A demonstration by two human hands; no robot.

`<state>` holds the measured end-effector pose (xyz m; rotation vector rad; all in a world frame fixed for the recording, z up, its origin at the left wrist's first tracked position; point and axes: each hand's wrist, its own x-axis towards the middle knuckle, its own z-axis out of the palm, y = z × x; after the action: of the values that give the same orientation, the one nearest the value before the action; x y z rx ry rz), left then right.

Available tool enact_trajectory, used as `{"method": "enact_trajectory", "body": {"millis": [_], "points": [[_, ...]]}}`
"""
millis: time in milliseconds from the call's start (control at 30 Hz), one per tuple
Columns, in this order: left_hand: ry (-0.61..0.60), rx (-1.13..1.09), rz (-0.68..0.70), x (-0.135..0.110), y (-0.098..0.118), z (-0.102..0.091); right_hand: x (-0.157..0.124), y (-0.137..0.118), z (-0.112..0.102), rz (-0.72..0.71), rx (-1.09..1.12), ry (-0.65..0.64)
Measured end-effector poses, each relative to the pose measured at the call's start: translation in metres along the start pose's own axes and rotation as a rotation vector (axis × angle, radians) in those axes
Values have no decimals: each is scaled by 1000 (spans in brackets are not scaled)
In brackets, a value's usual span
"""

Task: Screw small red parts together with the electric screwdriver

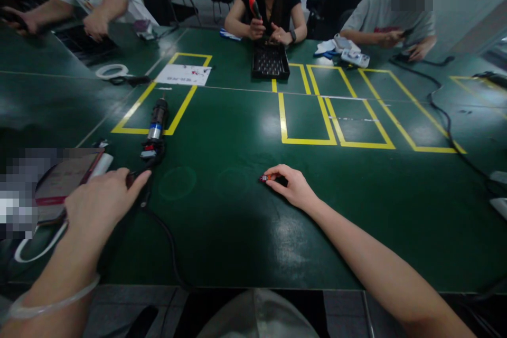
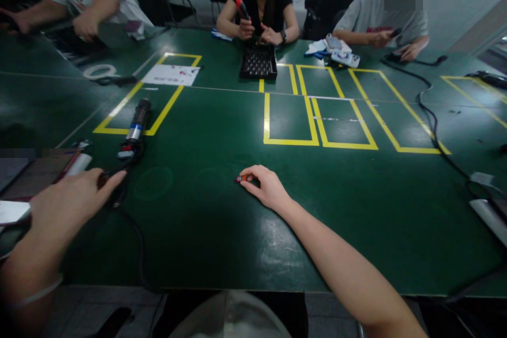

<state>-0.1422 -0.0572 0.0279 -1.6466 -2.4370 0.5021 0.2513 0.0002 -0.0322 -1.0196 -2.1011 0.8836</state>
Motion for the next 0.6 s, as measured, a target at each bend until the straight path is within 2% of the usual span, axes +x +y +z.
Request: {"method": "enact_trajectory", "body": {"millis": [167,367,467,600], "points": [[50,44,98,2,14,-8,-1,2,1,0,6,9],[4,-6,159,16,28,-12,-1,4,1,-22,17,35],[80,-29,235,18,40,-10,-1,4,1,-35,31,57],[192,-116,296,19,67,-10,0,4,2,-21,37,76]]}}
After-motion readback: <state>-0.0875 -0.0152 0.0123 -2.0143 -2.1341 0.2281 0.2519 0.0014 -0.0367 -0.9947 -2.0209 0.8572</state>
